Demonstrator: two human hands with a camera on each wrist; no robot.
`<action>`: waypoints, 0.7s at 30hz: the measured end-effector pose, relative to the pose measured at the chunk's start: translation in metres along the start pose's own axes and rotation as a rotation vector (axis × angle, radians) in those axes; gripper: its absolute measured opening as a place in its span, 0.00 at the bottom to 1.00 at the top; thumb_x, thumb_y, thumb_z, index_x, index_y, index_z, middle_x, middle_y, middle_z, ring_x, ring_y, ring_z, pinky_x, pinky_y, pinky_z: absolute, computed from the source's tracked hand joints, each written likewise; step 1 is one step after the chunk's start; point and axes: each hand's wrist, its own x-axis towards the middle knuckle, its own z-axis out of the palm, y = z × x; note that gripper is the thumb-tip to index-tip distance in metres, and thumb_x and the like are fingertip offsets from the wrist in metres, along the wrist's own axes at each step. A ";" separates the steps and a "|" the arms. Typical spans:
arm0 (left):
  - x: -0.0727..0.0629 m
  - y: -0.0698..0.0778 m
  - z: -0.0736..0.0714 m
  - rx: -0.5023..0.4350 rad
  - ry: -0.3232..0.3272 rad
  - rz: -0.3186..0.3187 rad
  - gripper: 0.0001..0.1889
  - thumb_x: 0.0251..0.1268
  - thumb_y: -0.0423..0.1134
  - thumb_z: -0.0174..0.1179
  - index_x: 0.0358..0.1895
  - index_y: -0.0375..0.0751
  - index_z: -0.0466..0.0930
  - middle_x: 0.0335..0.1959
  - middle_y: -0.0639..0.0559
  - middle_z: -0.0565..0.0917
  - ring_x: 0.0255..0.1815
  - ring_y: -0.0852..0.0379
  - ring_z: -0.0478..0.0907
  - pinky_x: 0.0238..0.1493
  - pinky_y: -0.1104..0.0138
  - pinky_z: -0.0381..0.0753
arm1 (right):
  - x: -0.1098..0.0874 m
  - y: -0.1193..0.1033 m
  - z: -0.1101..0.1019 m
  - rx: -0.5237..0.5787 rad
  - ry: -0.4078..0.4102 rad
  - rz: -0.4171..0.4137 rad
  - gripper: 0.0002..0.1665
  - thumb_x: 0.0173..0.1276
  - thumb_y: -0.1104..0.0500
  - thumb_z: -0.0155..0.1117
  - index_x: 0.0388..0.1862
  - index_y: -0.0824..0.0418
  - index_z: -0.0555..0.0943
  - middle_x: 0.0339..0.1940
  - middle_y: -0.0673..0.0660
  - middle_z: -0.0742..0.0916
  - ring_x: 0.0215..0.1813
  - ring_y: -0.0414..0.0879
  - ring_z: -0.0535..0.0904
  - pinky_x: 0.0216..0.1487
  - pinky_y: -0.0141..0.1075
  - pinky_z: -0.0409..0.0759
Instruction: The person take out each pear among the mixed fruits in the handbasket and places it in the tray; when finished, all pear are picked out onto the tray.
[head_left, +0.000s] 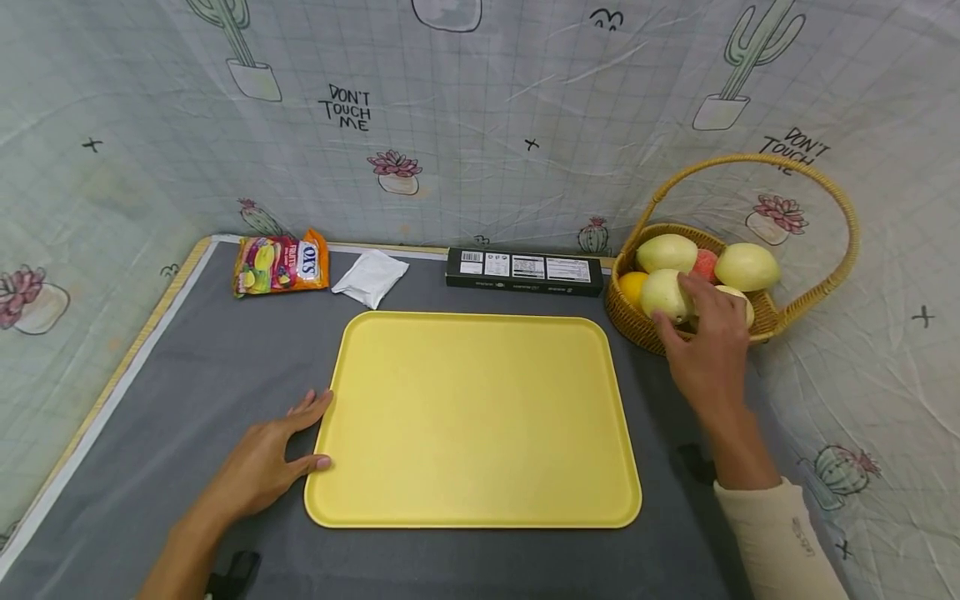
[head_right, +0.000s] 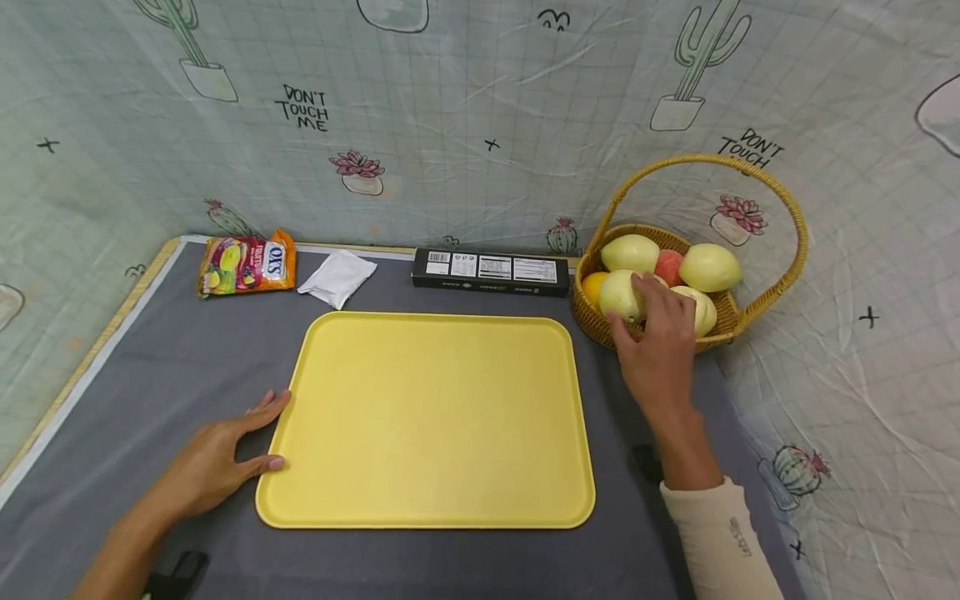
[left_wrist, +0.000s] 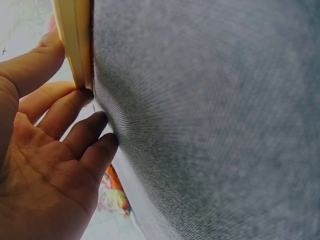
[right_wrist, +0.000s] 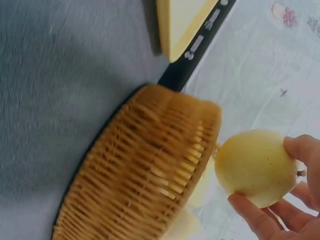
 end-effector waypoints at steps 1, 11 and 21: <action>0.000 0.000 0.000 -0.001 -0.001 -0.001 0.50 0.61 0.47 0.78 0.85 0.48 0.61 0.83 0.38 0.65 0.82 0.30 0.63 0.74 0.33 0.68 | -0.001 -0.002 0.001 0.009 -0.003 -0.003 0.33 0.65 0.65 0.80 0.69 0.67 0.81 0.69 0.69 0.85 0.62 0.72 0.76 0.61 0.63 0.71; -0.001 -0.001 -0.002 0.009 -0.004 -0.004 0.51 0.60 0.47 0.78 0.85 0.47 0.61 0.83 0.39 0.65 0.83 0.31 0.62 0.74 0.33 0.68 | -0.016 -0.021 0.019 0.080 -0.121 -0.057 0.36 0.64 0.65 0.81 0.71 0.65 0.81 0.71 0.66 0.84 0.62 0.67 0.76 0.60 0.61 0.76; 0.001 0.001 -0.001 0.012 -0.010 -0.020 0.51 0.61 0.48 0.78 0.85 0.49 0.60 0.83 0.37 0.64 0.82 0.30 0.62 0.74 0.32 0.68 | -0.030 -0.020 0.040 0.118 -0.319 -0.061 0.34 0.67 0.64 0.79 0.72 0.63 0.80 0.73 0.63 0.83 0.62 0.60 0.77 0.54 0.52 0.85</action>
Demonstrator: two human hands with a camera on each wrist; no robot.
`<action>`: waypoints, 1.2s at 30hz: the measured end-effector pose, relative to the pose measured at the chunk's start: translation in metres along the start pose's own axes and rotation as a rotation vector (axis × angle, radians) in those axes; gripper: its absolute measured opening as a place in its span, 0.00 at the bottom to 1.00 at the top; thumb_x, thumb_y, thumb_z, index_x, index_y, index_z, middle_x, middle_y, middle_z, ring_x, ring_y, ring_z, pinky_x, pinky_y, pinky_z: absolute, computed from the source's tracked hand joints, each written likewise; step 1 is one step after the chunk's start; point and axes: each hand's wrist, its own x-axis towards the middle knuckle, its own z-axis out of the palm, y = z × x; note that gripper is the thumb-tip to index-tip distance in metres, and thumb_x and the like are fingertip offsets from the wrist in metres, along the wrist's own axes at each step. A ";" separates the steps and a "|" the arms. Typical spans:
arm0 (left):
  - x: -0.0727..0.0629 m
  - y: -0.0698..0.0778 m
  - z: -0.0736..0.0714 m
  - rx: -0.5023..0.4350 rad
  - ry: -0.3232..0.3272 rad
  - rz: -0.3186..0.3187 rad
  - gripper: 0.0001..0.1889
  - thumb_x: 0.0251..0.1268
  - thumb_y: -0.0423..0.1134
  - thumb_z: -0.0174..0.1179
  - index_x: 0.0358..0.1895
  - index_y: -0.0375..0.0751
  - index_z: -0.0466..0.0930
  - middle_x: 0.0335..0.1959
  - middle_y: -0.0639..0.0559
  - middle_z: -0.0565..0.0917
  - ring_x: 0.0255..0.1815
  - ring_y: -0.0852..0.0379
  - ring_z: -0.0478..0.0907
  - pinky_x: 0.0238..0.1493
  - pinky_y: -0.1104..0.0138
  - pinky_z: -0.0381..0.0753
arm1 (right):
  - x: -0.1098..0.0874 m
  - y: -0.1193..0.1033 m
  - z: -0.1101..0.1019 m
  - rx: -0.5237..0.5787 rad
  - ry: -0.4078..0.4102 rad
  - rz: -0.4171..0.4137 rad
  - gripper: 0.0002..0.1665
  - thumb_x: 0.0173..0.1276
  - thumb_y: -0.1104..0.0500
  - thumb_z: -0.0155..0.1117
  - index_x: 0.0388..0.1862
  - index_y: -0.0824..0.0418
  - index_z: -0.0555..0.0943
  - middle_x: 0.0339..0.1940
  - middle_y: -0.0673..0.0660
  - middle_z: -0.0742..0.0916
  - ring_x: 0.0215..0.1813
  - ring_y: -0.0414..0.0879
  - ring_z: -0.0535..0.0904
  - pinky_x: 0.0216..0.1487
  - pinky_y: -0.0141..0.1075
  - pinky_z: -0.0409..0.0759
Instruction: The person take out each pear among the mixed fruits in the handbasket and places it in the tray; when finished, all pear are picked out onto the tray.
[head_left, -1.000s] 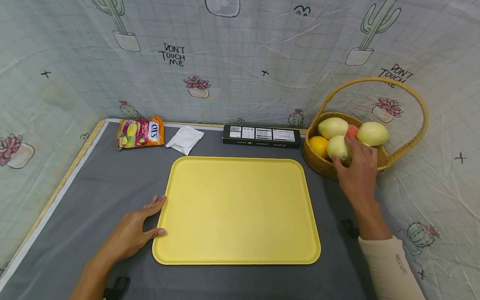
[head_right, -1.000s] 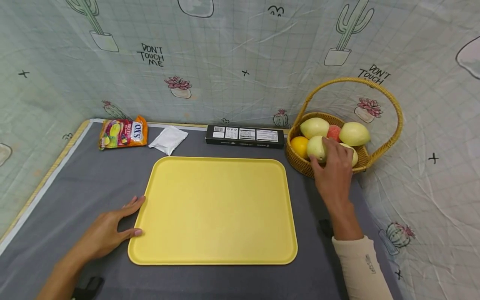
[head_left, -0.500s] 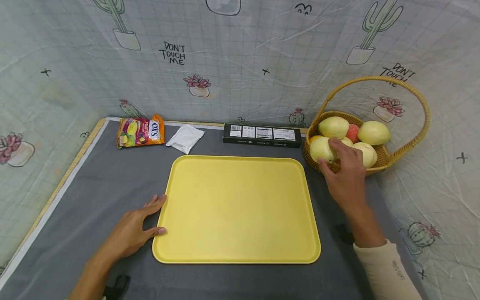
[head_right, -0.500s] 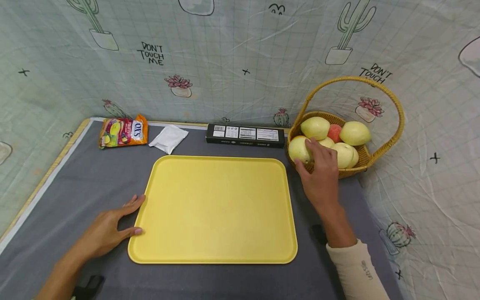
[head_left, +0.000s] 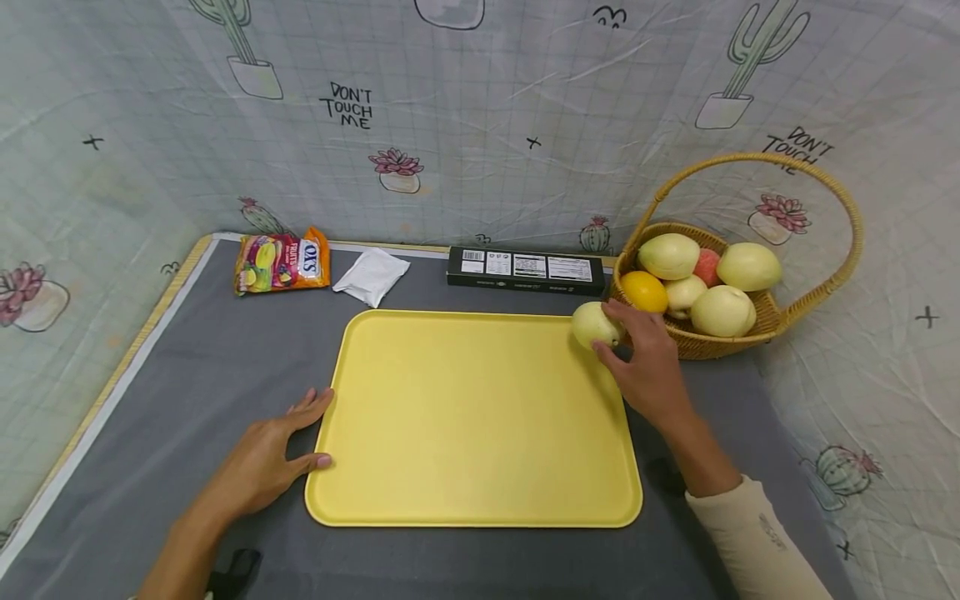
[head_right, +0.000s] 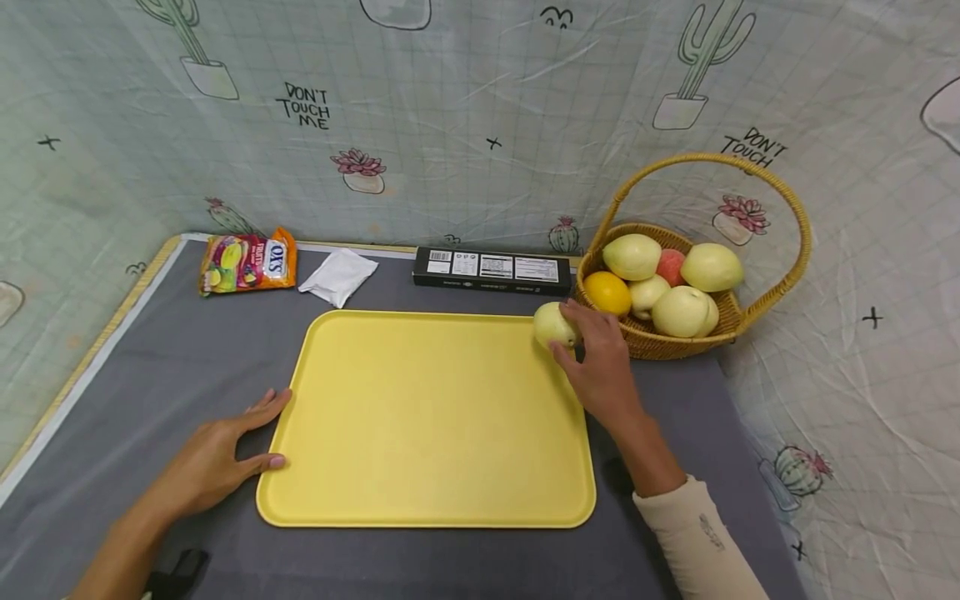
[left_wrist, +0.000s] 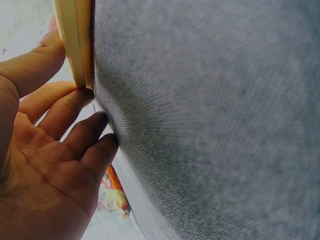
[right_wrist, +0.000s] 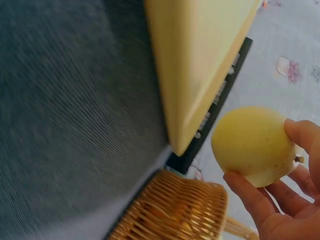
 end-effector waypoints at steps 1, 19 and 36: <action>0.000 0.000 0.000 0.000 0.001 0.000 0.51 0.61 0.48 0.78 0.85 0.49 0.60 0.83 0.37 0.64 0.82 0.30 0.62 0.74 0.32 0.68 | 0.000 0.001 0.002 0.008 -0.021 0.003 0.34 0.68 0.64 0.78 0.72 0.63 0.80 0.74 0.64 0.82 0.63 0.61 0.77 0.56 0.54 0.84; -0.001 -0.004 0.001 -0.014 0.016 0.026 0.50 0.61 0.47 0.78 0.85 0.49 0.61 0.83 0.39 0.65 0.82 0.31 0.64 0.74 0.34 0.69 | 0.000 0.011 0.007 0.065 -0.110 0.038 0.23 0.71 0.64 0.76 0.64 0.63 0.84 0.69 0.63 0.84 0.69 0.62 0.79 0.54 0.58 0.90; -0.002 -0.004 0.000 -0.014 0.013 0.031 0.50 0.61 0.48 0.77 0.85 0.49 0.61 0.83 0.39 0.65 0.82 0.31 0.63 0.74 0.33 0.69 | 0.007 0.013 0.008 -0.015 -0.061 -0.025 0.32 0.56 0.70 0.84 0.61 0.60 0.86 0.58 0.64 0.85 0.59 0.61 0.79 0.52 0.56 0.84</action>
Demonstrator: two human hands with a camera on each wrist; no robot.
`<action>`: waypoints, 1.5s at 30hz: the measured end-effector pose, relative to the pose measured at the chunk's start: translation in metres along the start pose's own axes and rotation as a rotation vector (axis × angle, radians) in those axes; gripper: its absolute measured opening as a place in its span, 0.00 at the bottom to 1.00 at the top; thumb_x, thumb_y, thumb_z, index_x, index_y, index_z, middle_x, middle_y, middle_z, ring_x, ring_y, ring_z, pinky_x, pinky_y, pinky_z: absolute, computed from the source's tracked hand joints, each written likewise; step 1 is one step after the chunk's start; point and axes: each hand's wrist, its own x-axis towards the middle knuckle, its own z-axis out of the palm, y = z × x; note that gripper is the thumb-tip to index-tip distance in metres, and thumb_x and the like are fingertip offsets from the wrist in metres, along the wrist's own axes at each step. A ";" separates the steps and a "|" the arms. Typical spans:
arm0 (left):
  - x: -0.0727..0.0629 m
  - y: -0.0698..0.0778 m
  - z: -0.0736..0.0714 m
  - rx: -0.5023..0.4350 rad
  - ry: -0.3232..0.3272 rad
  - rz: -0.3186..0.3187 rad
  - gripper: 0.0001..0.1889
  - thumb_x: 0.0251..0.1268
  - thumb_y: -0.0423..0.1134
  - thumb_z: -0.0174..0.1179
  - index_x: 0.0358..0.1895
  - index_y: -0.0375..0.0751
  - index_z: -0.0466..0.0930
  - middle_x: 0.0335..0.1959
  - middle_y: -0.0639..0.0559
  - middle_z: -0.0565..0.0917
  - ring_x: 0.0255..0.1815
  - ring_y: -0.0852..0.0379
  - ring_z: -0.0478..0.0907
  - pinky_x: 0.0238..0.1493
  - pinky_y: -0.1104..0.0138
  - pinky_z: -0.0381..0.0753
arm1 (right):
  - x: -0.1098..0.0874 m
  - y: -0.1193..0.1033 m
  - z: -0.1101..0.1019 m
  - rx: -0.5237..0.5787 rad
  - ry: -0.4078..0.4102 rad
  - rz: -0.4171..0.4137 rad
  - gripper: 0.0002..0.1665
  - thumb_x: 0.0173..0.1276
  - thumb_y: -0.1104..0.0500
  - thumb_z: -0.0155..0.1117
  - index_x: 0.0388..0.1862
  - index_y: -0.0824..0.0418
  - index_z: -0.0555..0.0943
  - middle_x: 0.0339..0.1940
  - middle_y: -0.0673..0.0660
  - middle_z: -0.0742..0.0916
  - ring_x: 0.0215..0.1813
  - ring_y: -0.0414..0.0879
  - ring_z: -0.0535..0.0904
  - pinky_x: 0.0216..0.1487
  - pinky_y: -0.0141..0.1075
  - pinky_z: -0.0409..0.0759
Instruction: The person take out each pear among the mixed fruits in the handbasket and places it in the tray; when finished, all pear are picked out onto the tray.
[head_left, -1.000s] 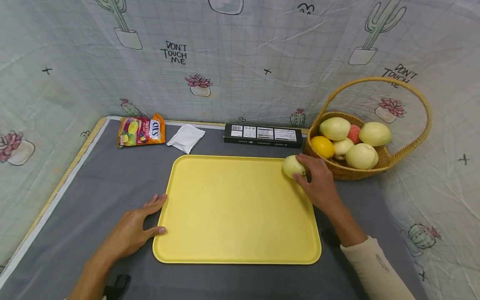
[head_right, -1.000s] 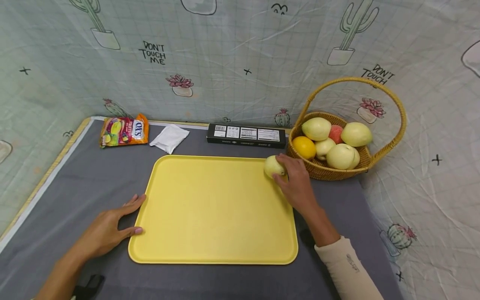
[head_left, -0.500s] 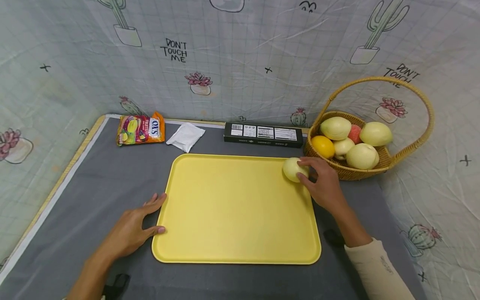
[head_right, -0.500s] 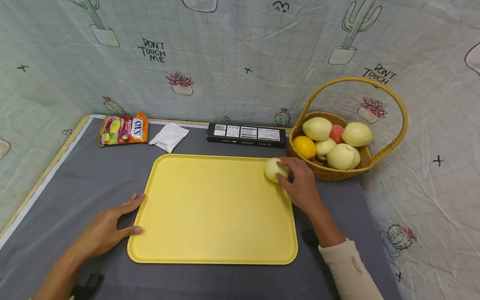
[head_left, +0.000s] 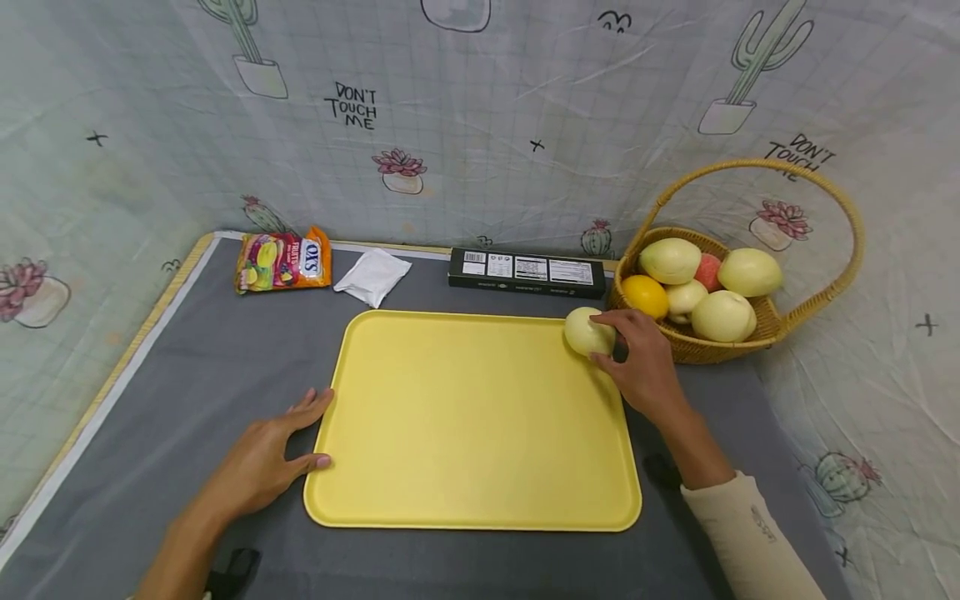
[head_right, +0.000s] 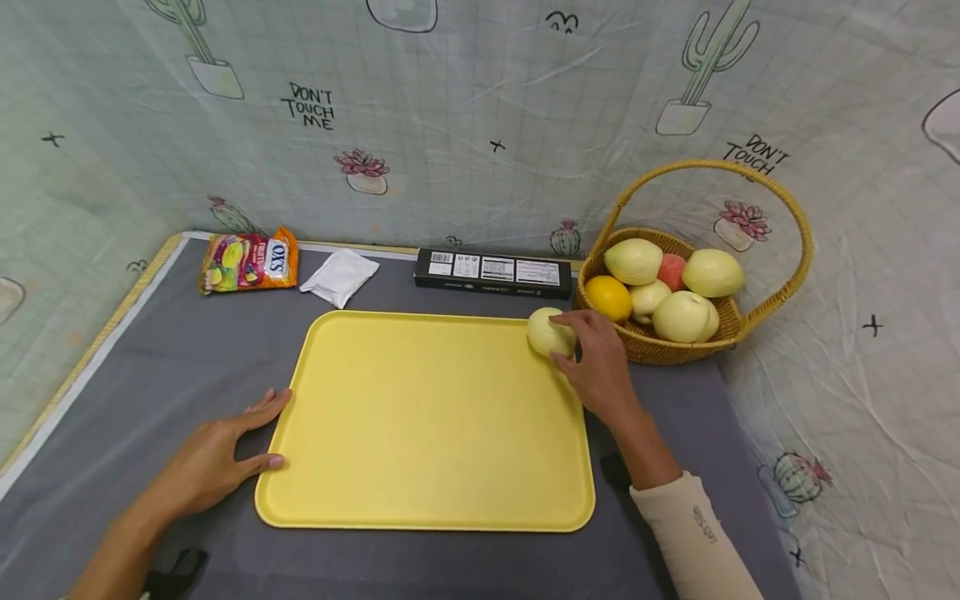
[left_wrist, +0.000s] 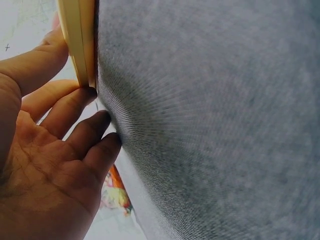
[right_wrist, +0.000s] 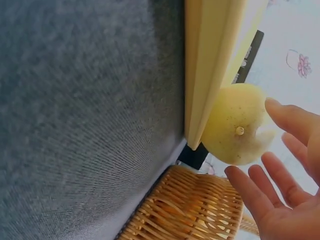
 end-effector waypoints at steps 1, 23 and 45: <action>0.000 0.000 0.000 0.000 0.000 -0.001 0.50 0.61 0.48 0.77 0.85 0.49 0.61 0.83 0.39 0.65 0.82 0.31 0.63 0.74 0.33 0.69 | -0.001 -0.001 -0.001 -0.002 0.004 -0.001 0.32 0.56 0.69 0.85 0.61 0.60 0.86 0.59 0.64 0.86 0.59 0.62 0.79 0.52 0.56 0.82; 0.001 0.001 0.001 0.000 -0.004 -0.015 0.51 0.61 0.48 0.78 0.86 0.50 0.60 0.84 0.38 0.64 0.82 0.31 0.63 0.73 0.32 0.69 | -0.003 0.026 -0.068 -0.102 0.383 0.058 0.38 0.47 0.66 0.91 0.59 0.65 0.87 0.55 0.71 0.88 0.59 0.70 0.78 0.64 0.63 0.70; 0.000 0.000 -0.001 -0.014 -0.003 0.002 0.50 0.61 0.48 0.77 0.85 0.48 0.61 0.83 0.40 0.65 0.83 0.31 0.63 0.74 0.32 0.67 | -0.002 0.075 -0.094 -0.154 0.239 0.432 0.43 0.61 0.60 0.84 0.73 0.65 0.77 0.63 0.77 0.79 0.66 0.76 0.69 0.68 0.67 0.63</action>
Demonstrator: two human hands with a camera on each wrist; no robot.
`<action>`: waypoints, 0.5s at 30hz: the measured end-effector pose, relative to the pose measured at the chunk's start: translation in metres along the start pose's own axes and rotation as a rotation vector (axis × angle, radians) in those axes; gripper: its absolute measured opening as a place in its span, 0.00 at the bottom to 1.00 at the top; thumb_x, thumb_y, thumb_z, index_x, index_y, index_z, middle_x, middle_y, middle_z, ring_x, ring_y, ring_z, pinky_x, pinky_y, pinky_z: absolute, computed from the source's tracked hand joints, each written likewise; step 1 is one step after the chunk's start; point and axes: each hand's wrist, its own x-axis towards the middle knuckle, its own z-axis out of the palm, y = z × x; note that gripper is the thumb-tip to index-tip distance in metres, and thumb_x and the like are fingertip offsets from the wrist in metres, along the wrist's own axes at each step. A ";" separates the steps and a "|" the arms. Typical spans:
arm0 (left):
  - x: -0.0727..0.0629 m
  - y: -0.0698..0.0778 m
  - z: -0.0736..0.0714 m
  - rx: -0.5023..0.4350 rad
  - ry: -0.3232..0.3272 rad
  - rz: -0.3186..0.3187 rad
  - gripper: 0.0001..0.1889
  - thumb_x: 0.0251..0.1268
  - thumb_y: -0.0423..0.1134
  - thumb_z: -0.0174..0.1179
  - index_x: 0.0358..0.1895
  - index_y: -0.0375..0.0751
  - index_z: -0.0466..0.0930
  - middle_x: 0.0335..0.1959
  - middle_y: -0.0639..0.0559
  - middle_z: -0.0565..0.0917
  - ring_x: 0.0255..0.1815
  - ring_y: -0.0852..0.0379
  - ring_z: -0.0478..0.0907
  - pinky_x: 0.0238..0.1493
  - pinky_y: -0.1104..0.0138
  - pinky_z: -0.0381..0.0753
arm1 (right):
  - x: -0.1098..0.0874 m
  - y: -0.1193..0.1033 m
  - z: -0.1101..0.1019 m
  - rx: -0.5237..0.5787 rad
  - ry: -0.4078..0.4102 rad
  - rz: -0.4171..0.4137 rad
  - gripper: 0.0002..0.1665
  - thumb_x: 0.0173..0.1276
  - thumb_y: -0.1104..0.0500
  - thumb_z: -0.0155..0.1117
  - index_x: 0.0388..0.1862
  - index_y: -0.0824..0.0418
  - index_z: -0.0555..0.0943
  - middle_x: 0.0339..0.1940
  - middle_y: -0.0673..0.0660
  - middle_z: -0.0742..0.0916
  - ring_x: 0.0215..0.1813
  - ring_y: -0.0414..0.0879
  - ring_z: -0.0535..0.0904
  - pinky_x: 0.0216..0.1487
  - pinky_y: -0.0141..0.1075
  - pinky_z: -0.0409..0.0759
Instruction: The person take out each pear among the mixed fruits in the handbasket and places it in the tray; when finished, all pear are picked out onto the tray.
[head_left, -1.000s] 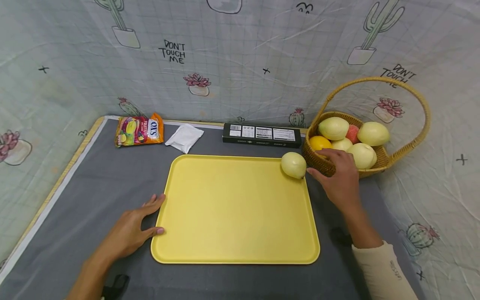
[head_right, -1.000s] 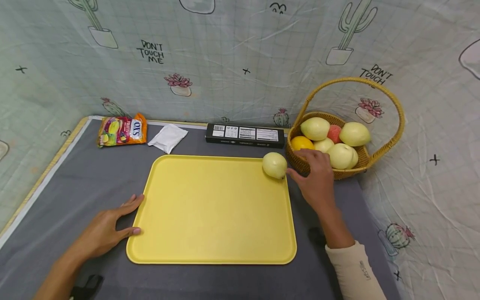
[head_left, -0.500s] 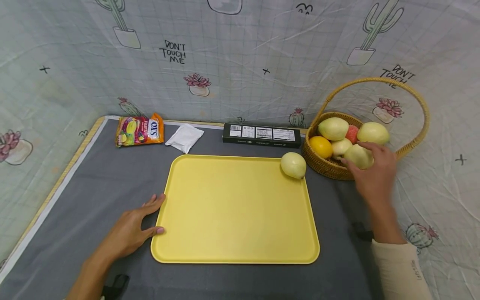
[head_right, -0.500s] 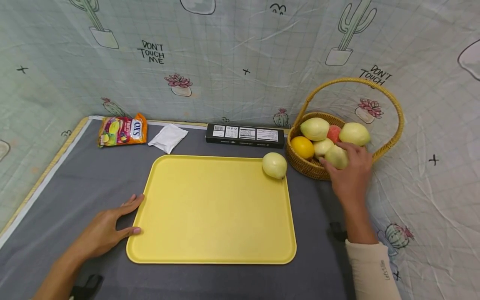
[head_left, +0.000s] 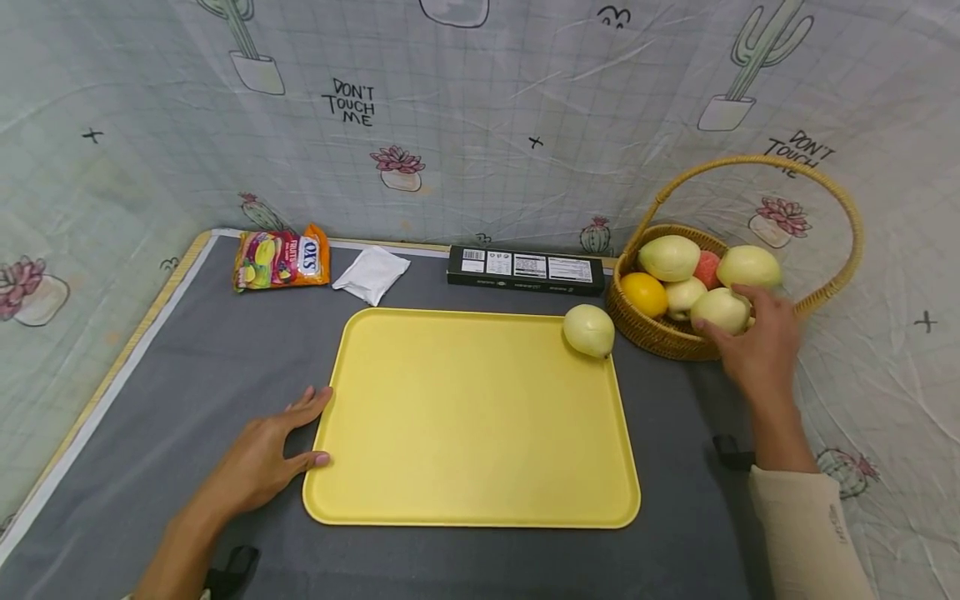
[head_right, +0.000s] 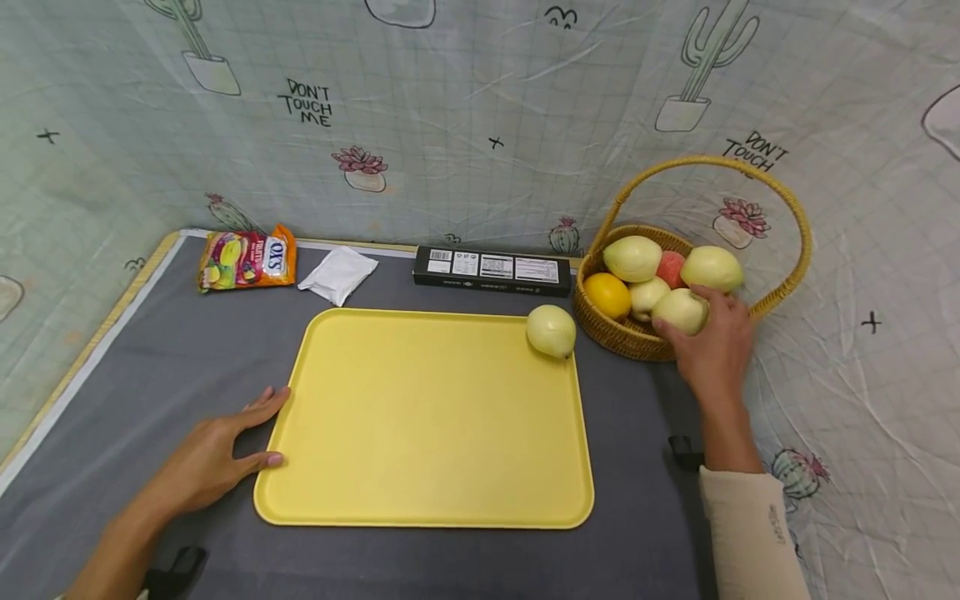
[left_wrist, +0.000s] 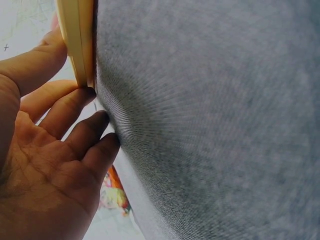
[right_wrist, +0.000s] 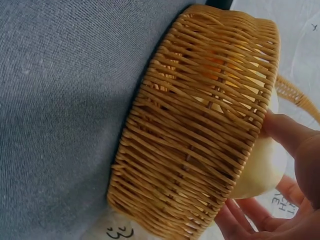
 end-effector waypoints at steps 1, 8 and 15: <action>0.000 0.000 0.000 0.001 0.001 0.003 0.50 0.61 0.48 0.77 0.85 0.48 0.61 0.83 0.40 0.65 0.83 0.31 0.63 0.74 0.32 0.67 | 0.001 0.001 0.001 -0.002 -0.010 0.008 0.43 0.61 0.60 0.83 0.74 0.66 0.77 0.63 0.77 0.79 0.66 0.76 0.69 0.67 0.67 0.64; 0.000 0.000 0.000 0.002 0.000 0.005 0.50 0.61 0.47 0.77 0.85 0.48 0.61 0.83 0.40 0.65 0.82 0.31 0.63 0.75 0.32 0.67 | 0.000 0.000 0.002 0.014 0.008 0.007 0.42 0.61 0.60 0.83 0.73 0.66 0.77 0.60 0.75 0.81 0.60 0.73 0.72 0.62 0.63 0.65; 0.000 -0.001 0.000 -0.001 0.001 0.006 0.50 0.61 0.47 0.77 0.85 0.48 0.61 0.84 0.40 0.65 0.83 0.31 0.63 0.75 0.33 0.67 | -0.002 -0.009 0.000 0.024 0.060 -0.007 0.40 0.59 0.59 0.85 0.69 0.64 0.80 0.59 0.72 0.84 0.60 0.66 0.78 0.53 0.37 0.70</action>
